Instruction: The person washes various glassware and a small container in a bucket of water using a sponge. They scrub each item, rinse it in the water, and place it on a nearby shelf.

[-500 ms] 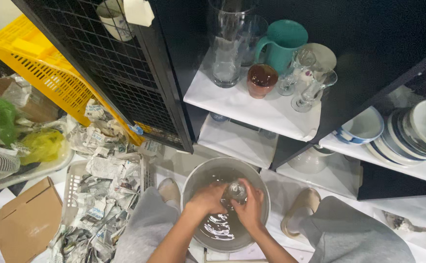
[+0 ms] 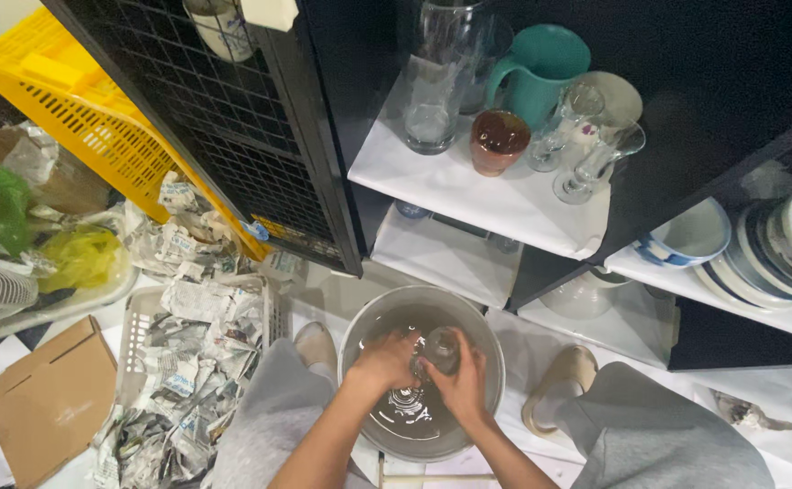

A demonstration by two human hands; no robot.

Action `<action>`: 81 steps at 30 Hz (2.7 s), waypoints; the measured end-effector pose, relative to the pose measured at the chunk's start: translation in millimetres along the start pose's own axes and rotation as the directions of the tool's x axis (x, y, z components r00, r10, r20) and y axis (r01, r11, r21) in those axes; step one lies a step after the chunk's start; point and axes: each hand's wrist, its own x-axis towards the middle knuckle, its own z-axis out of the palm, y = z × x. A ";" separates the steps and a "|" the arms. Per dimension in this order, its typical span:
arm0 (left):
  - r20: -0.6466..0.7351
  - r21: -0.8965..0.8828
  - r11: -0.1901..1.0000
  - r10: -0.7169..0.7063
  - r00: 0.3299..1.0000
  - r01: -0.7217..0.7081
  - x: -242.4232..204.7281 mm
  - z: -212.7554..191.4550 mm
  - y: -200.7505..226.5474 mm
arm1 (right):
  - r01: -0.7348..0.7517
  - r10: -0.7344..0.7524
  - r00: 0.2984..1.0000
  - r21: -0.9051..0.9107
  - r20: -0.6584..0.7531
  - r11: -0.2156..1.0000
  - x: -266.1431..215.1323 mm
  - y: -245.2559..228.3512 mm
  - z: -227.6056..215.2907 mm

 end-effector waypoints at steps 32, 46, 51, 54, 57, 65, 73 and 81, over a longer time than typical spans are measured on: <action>-0.013 -0.040 0.996 -0.076 0.997 0.075 -8.4 -49.1 -17.0 | 0.041 -0.007 0.985 0.196 -0.172 0.980 206.5 -85.3 72.5; -0.011 -0.017 0.998 -0.061 0.998 0.061 -4.5 -44.6 -5.6 | 0.376 -0.245 0.894 0.331 -0.374 0.866 107.6 -114.0 -8.3; 0.090 -0.056 0.992 -0.106 0.990 0.111 0.0 -36.8 6.9 | 0.592 -0.546 0.646 -0.101 -0.533 0.799 84.3 -185.6 -114.7; 0.115 -0.023 0.997 -0.068 0.991 0.071 2.2 -28.7 7.3 | 0.417 -0.525 0.715 -0.321 -0.463 0.850 96.0 -227.6 -164.2; 0.097 0.006 0.999 -0.048 0.994 0.048 3.9 -23.6 5.0 | 0.300 -0.414 0.839 -0.335 -0.352 0.893 110.7 -252.7 -200.0; 0.144 -0.043 0.991 -0.116 0.983 0.124 -5.0 -25.2 8.8 | 0.221 -0.401 0.896 -0.593 -0.189 0.774 134.3 -243.2 -224.9; 0.078 -0.031 0.998 -0.044 0.996 0.046 -0.5 -9.6 -1.3 | 0.209 -0.330 0.943 -0.688 -0.047 0.695 155.7 -251.8 -244.9; 0.089 0.071 0.993 -0.105 0.990 0.099 2.1 -1.8 -5.8 | 0.443 -0.471 0.881 -0.431 0.045 0.787 87.2 -286.9 -249.8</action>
